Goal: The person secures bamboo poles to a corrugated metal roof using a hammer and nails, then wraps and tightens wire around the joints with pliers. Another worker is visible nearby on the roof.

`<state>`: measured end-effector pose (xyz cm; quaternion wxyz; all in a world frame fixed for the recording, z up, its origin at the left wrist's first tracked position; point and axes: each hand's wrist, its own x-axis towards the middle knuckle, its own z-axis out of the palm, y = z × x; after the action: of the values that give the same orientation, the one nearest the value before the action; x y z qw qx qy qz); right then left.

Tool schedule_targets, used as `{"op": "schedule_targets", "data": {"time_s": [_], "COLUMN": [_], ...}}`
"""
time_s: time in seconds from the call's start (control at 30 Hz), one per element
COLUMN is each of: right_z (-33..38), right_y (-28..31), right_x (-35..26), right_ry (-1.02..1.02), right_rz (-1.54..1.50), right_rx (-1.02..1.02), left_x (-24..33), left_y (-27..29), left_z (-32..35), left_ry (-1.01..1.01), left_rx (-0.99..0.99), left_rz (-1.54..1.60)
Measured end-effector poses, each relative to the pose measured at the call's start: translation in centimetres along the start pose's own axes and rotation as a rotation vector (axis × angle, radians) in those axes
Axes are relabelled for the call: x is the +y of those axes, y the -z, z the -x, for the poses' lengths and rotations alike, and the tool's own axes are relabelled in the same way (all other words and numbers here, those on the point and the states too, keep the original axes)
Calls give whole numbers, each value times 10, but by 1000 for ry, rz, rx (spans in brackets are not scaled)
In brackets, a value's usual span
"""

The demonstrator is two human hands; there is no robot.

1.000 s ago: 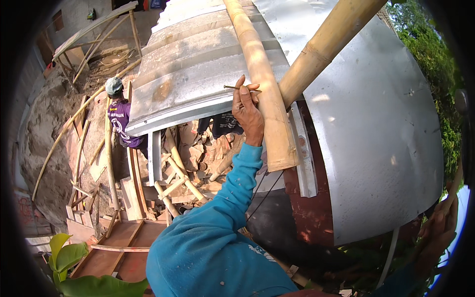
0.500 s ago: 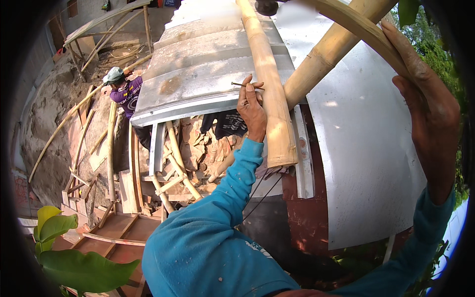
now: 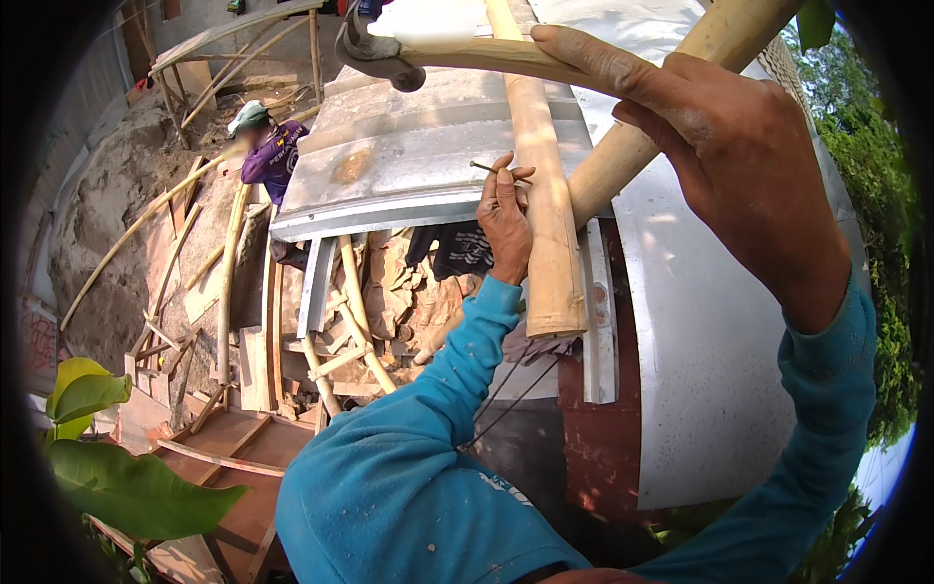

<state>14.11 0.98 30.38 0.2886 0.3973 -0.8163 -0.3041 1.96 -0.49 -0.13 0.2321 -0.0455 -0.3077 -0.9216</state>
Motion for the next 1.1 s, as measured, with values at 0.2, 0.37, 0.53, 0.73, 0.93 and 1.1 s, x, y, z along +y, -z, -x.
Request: {"op": "schedule_targets", "data": {"time_s": [0.2, 0.37, 0.53, 0.73, 0.93, 1.1], "right_z": [-4, -13, -27, -28, -21, -37], "right_y": [-45, -47, -32, -40, -41, -23], "right_x": [-13, -25, -23, -27, -19, -25], "right_ry": [67, 88, 108, 59, 160, 52], "right_rz": [-27, 15, 152, -118, 173, 140], "right_rx": [39, -89, -52, 102, -105, 20], "left_x": [-4, -12, -11, -13, -13, -12], "left_y": [-2, 4, 2, 0, 4, 1], "left_z": [2, -2, -1, 3, -1, 3], "left_ry": [20, 2, -3, -19, 8, 0], "left_rx": [-7, -16, -8, 4, -31, -29], "left_rz": [-1, 25, -21, -72, 1, -21]}}
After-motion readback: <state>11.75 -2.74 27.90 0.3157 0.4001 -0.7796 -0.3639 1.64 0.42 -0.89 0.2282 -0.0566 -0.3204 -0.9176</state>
